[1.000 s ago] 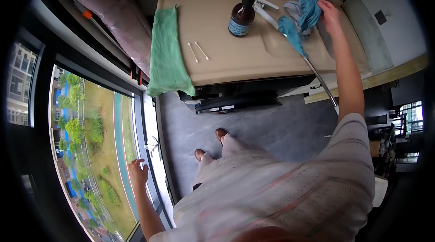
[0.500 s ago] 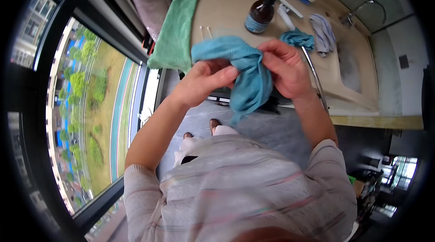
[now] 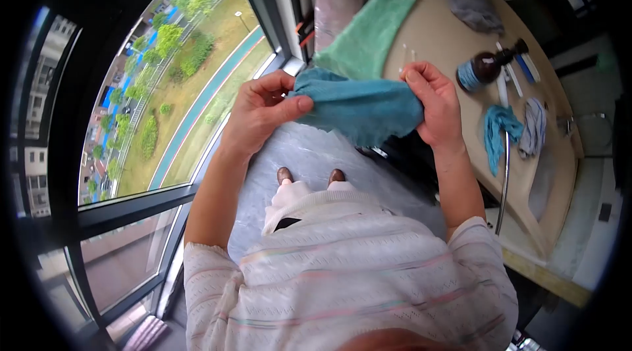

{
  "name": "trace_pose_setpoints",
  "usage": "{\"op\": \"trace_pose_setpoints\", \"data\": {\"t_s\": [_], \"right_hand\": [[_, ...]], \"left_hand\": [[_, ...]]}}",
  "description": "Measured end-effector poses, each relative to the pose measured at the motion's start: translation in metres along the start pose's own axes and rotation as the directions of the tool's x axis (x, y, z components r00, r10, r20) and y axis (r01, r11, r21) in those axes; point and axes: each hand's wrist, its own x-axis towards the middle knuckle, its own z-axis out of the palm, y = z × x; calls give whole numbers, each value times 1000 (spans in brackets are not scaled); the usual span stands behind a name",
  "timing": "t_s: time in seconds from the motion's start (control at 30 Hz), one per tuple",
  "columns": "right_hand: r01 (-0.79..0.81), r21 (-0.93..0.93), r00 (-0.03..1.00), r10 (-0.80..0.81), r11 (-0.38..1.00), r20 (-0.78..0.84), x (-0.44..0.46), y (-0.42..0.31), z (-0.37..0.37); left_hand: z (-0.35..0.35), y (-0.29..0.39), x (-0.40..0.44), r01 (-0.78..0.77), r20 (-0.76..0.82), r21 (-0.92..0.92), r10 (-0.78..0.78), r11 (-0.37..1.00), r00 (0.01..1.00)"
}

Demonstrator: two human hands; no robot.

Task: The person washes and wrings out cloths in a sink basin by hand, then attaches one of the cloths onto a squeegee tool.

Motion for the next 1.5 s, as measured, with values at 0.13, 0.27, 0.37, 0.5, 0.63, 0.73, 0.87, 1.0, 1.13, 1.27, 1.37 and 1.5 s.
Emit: {"op": "trace_pose_setpoints", "data": {"t_s": [0.13,0.27,0.37,0.5,0.63,0.73,0.87,1.0,1.13,1.27,1.37,1.5], "right_hand": [[-79,-304,923,184,950,338,11,24,46],[-161,-606,706,520,779,481,24,71,93],[-217,-387,776,398,896,488,32,80,130],[-236,-317,749,380,919,543,47,104,153],[-301,-257,705,396,918,588,56,147,166],[-366,-216,673,418,905,610,55,167,188],[-391,-301,524,479,870,704,56,191,218],[-406,-328,420,493,853,762,48,200,239],[-431,-340,385,510,836,769,36,191,236],[-449,-362,424,552,817,718,8,187,208],[-458,-390,478,592,798,649,-16,175,187],[-474,-360,567,591,804,573,-44,168,162]], "left_hand": [[-49,12,-19,-71,-52,-1,70,998,996],[-104,28,-43,-172,-43,388,205,905,978],[-148,67,-78,-123,-138,778,359,616,923],[-223,149,-153,29,-312,924,705,382,637],[-255,247,-248,352,-134,935,969,54,207],[-261,318,-320,727,299,610,942,-314,156],[-282,398,-397,910,445,17,818,-414,364],[-327,426,-436,839,115,417,936,-350,333],[-316,443,-429,382,-266,912,924,148,277],[-295,423,-409,521,-194,853,931,6,308],[-277,411,-406,738,-77,644,942,-202,325],[-305,418,-429,745,-43,619,936,-249,349]]}}
